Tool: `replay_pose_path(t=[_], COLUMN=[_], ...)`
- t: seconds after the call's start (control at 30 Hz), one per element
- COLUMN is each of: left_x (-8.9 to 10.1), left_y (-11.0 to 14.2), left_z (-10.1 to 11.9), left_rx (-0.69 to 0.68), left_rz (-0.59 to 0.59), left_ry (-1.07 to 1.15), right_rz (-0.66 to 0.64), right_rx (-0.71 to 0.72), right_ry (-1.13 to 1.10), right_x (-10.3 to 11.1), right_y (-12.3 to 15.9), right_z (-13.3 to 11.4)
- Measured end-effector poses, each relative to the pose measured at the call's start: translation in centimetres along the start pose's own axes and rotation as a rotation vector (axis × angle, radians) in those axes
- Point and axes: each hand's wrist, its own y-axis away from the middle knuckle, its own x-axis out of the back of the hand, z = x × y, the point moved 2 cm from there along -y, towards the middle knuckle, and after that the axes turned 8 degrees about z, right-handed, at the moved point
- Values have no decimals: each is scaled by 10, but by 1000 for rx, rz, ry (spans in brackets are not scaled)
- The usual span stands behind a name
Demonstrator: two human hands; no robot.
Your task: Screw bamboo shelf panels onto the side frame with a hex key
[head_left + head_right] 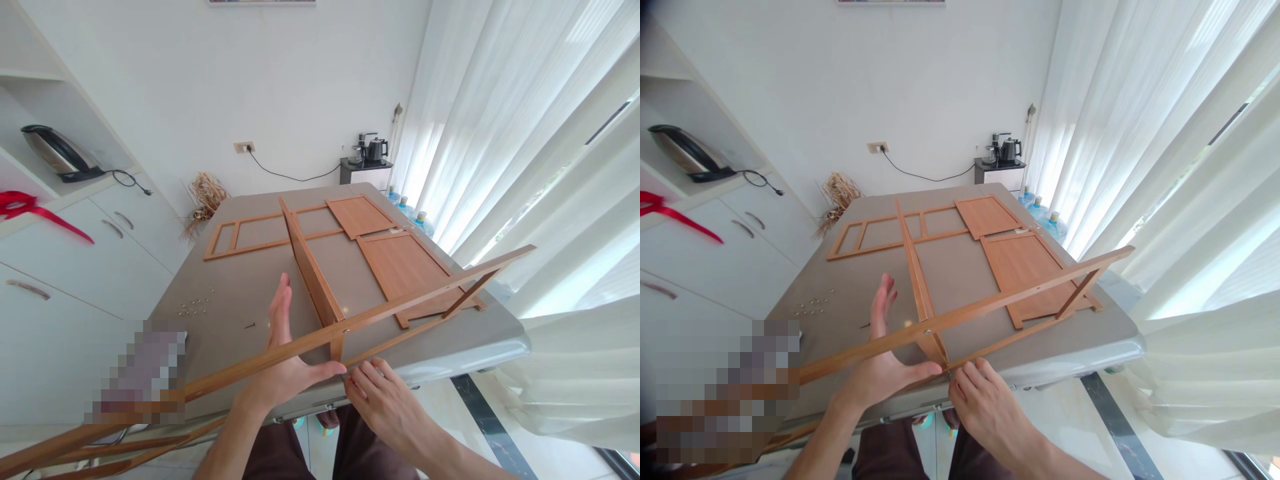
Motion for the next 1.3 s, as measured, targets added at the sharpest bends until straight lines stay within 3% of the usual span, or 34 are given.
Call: replay_pose_path(t=[0.17,0.37,0.6,0.87,1.1,1.3], left_x=[6,-5,-14,-11,-12,-17], left_y=[-36,-66,-70,-85,-97,-101], left_z=[22,46,47,51,51,53], left_rx=[-281,-522,-536,-611,-748,-721], left_rz=[-34,-3,120,70,-93,-85], left_ry=[-36,46,95,93,68,93], right_rz=[-5,21,-15,21,-20,-12], right_rx=[-6,-20,-38,-70,-129,-167], right_ry=[-8,-50,-116,-186,-292,-296], right_x=[-1,-4,-6,-5,-7,1], right_y=[1,4,2,1,3,-4], right_z=[-1,-1,2,8,12,16])
